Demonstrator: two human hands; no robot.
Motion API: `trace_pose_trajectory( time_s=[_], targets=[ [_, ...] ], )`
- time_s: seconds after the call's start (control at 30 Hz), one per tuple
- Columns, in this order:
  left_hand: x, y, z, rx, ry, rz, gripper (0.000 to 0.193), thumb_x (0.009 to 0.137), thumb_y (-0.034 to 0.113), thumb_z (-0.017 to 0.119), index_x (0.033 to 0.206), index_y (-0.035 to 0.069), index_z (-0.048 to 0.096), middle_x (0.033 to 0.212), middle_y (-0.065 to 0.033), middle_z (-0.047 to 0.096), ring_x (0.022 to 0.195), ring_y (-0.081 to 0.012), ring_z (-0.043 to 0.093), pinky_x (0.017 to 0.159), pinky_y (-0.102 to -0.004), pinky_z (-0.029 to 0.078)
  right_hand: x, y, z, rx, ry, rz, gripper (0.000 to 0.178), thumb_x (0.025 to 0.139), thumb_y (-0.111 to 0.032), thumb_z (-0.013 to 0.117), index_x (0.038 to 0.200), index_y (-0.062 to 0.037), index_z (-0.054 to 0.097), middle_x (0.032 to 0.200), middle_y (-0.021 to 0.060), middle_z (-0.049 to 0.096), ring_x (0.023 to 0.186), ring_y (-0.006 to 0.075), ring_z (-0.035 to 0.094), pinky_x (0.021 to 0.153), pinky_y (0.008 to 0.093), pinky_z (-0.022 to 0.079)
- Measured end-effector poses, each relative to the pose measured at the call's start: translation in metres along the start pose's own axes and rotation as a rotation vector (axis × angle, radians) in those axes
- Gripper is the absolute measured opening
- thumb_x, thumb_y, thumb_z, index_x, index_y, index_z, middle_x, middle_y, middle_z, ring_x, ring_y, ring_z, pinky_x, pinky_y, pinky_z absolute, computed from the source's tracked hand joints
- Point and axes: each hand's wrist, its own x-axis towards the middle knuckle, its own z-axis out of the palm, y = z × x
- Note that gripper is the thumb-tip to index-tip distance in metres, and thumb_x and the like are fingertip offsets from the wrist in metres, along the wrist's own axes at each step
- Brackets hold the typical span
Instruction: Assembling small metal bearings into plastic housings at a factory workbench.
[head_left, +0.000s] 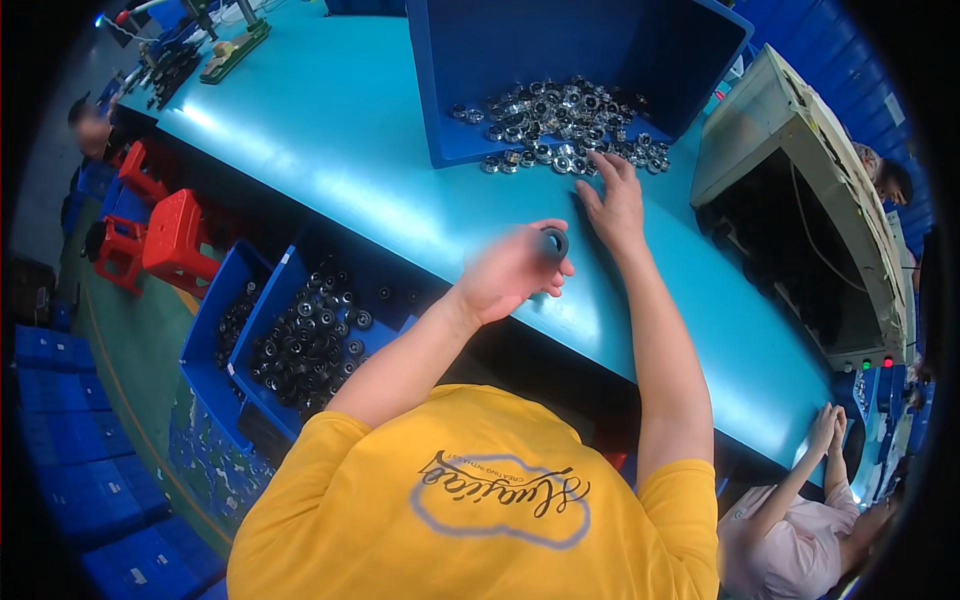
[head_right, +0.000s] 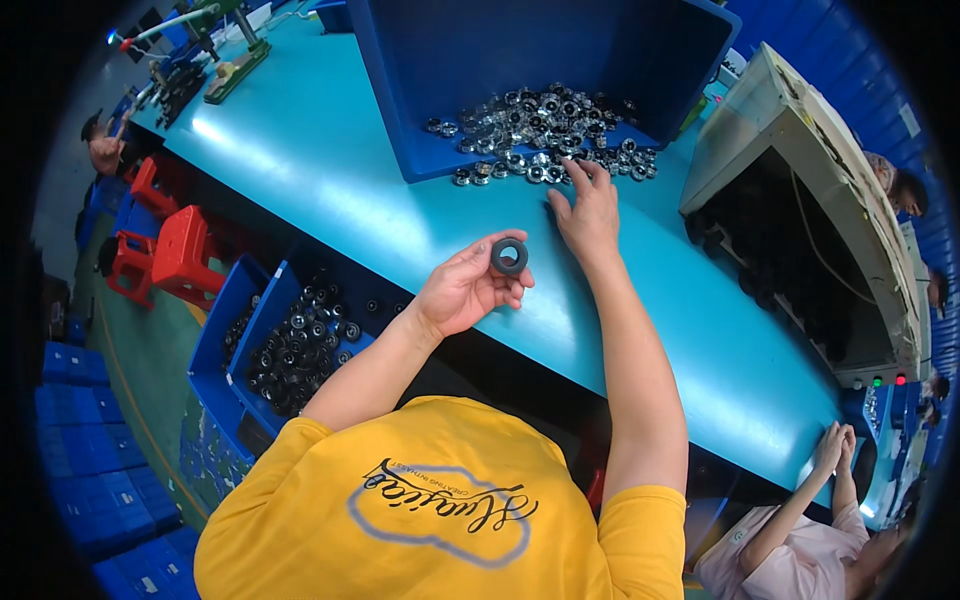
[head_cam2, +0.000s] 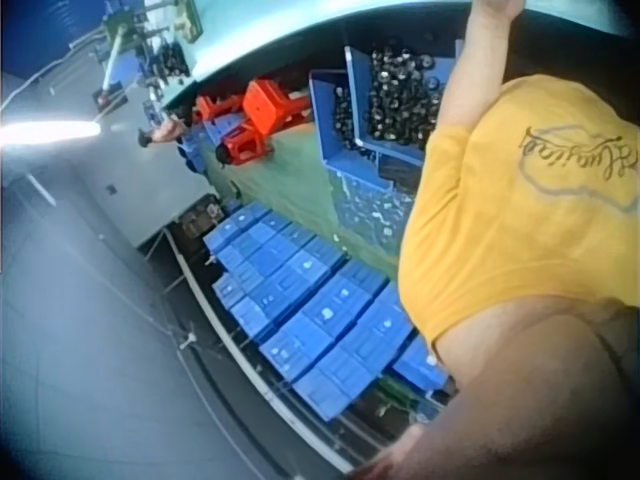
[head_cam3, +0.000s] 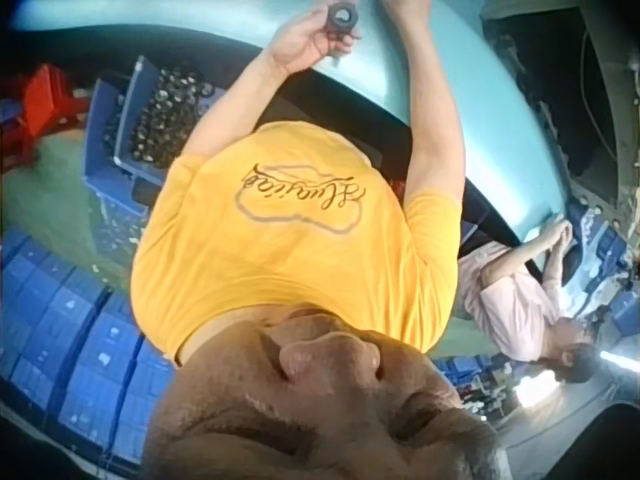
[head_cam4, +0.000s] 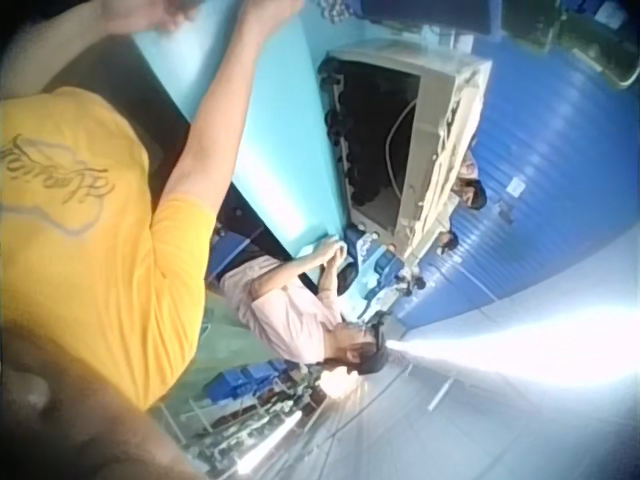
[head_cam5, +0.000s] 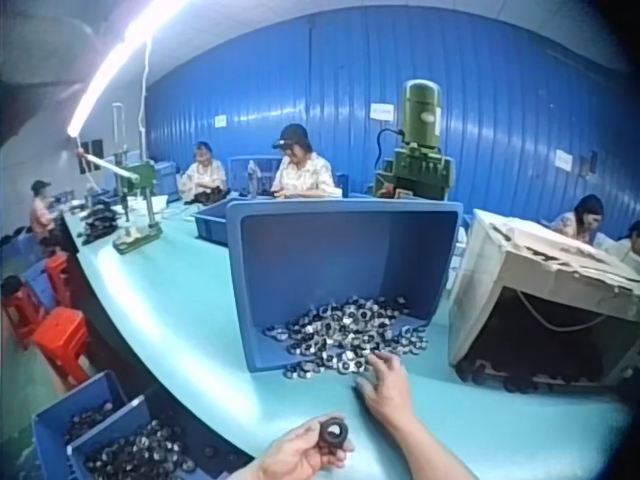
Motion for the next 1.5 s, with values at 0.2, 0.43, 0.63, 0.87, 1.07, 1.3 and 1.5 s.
trace_pose_trajectory(
  time_s=[0.2, 0.43, 0.63, 0.87, 1.07, 1.3, 1.5],
  targets=[
    [0.0, 0.001, -0.001, 0.017, 0.007, -0.001, 0.047, 0.113, 0.034, 0.033, 0.147, 0.003, 0.044, 0.111, -0.0182, 0.067, 0.093, -0.0213, 0.067, 0.087, -0.0395, 0.057, 0.009, -0.003, 0.02, -0.131, -0.029, 0.008, 0.04, 0.084, -0.026, 0.081, 0.121, -0.0158, 0.073, 0.128, 0.01, 0.061, 0.115, 0.0326, 0.058, 0.095, 0.0427, 0.053],
    [0.0, -0.004, 0.007, 0.157, 0.141, 0.115, 0.046, 0.106, 0.027, 0.059, 0.143, 0.003, 0.049, 0.106, -0.0112, 0.065, 0.09, -0.016, 0.063, 0.084, -0.0357, 0.056, 0.003, 0.006, 0.012, 0.155, 0.039, 0.062, 0.029, 0.085, -0.018, 0.08, 0.112, -0.0092, 0.074, 0.119, 0.0107, 0.063, 0.093, 0.0256, 0.066, 0.081, 0.0381, 0.056],
    [-0.001, -0.019, 0.019, 0.504, 0.303, 0.21, 0.048, 0.091, 0.01, 0.079, 0.134, 0.002, 0.059, 0.099, -0.0015, 0.062, 0.086, -0.0093, 0.06, 0.075, -0.0253, 0.054, -0.034, -0.01, -0.03, 0.401, -0.08, 0.211, 0.029, 0.086, -0.014, 0.081, 0.112, -0.0029, 0.073, 0.106, 0.0104, 0.068, 0.079, 0.0165, 0.067, 0.072, 0.03, 0.055],
    [-0.003, -0.026, 0.024, 0.57, 0.297, 0.243, 0.052, 0.085, 0.004, 0.083, 0.132, 0.002, 0.061, 0.099, 0.0004, 0.061, 0.087, -0.0069, 0.059, 0.077, -0.0223, 0.054, -0.061, -0.024, -0.045, 0.505, -0.135, 0.25, 0.031, 0.086, -0.014, 0.081, 0.114, -0.0021, 0.072, 0.103, 0.0089, 0.069, 0.08, 0.0151, 0.066, 0.073, 0.0298, 0.054],
    [-0.003, -0.028, 0.024, 0.571, 0.298, 0.264, 0.053, 0.084, 0.003, 0.084, 0.132, 0.003, 0.061, 0.102, 0.0006, 0.06, 0.092, -0.0065, 0.058, 0.083, -0.0219, 0.054, -0.064, -0.023, -0.044, 0.486, -0.129, 0.272, 0.032, 0.086, -0.014, 0.081, 0.115, -0.003, 0.073, 0.104, 0.0087, 0.069, 0.081, 0.0151, 0.066, 0.073, 0.0295, 0.055],
    [-0.003, -0.028, 0.024, 0.58, 0.304, 0.275, 0.052, 0.084, 0.002, 0.083, 0.131, 0.003, 0.061, 0.103, -0.0001, 0.061, 0.093, -0.0071, 0.059, 0.084, -0.0227, 0.055, -0.065, -0.023, -0.048, 0.645, -0.221, 0.233, 0.029, 0.082, -0.007, 0.078, 0.111, -0.0029, 0.074, 0.105, 0.0057, 0.065, 0.089, 0.0142, 0.065, 0.077, 0.0277, 0.054],
    [-0.002, -0.03, 0.022, 0.515, 0.283, 0.295, 0.053, 0.084, -0.002, 0.082, 0.131, 0.003, 0.06, 0.109, -0.0037, 0.065, 0.101, -0.0106, 0.064, 0.089, -0.0256, 0.057, -0.064, -0.029, -0.055, 0.896, -0.468, 0.195, 0.027, 0.081, 0.0, 0.073, 0.109, -0.0023, 0.074, 0.111, 0.0051, 0.063, 0.1, 0.0148, 0.063, 0.086, 0.0291, 0.053]
  ],
)
